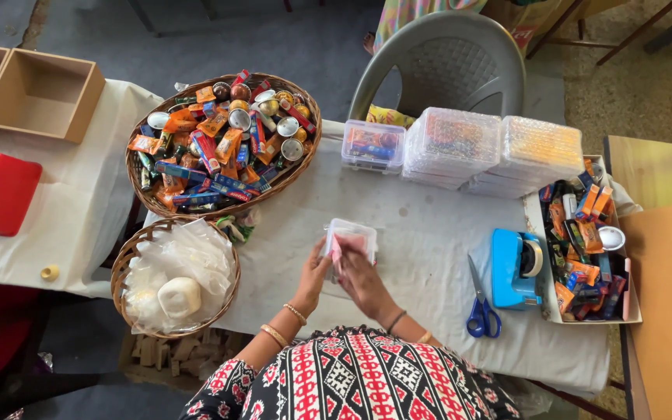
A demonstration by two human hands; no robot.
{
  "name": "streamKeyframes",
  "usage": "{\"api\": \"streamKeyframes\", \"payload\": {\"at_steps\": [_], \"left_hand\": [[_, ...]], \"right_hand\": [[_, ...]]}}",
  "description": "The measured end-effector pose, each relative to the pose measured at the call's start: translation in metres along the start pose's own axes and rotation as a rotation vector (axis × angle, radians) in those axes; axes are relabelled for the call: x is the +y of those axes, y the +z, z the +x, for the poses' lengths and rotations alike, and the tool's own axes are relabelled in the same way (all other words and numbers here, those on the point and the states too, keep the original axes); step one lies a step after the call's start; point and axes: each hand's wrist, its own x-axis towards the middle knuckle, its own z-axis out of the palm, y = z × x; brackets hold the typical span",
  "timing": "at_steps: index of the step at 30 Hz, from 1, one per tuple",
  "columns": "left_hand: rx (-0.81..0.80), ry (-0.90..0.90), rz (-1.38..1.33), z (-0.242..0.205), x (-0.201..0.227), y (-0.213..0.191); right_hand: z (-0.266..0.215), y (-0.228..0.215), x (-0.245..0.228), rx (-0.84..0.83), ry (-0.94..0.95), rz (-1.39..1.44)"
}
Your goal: Organize and pack various small items, including candy, stationery, and small containers, into plastic boxes and bags.
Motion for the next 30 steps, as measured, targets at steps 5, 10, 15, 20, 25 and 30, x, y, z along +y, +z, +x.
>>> {"api": "streamKeyframes", "payload": {"at_steps": [5,10,15,20,25,30], "left_hand": [[0.044,0.076,-0.099,-0.005,0.014,-0.003],[-0.072,0.089,0.067,0.005,-0.004,-0.009],[-0.184,0.003,0.169,-0.013,0.016,-0.005],[-0.210,-0.029,0.115,-0.021,0.014,-0.007],[-0.223,-0.070,0.093,-0.017,-0.027,-0.017],[-0.206,-0.075,0.001,-0.024,-0.026,-0.009]], "right_hand": [[-0.034,-0.011,-0.007,-0.180,-0.252,-0.031],[-0.011,-0.023,-0.002,-0.052,-0.053,-0.052],[0.023,-0.022,0.025,0.115,0.129,-0.075],[-0.005,0.019,0.131,-0.076,0.786,0.316],[-0.050,0.032,0.126,0.348,1.033,1.541],[-0.100,0.062,0.125,0.452,1.060,1.685]]}}
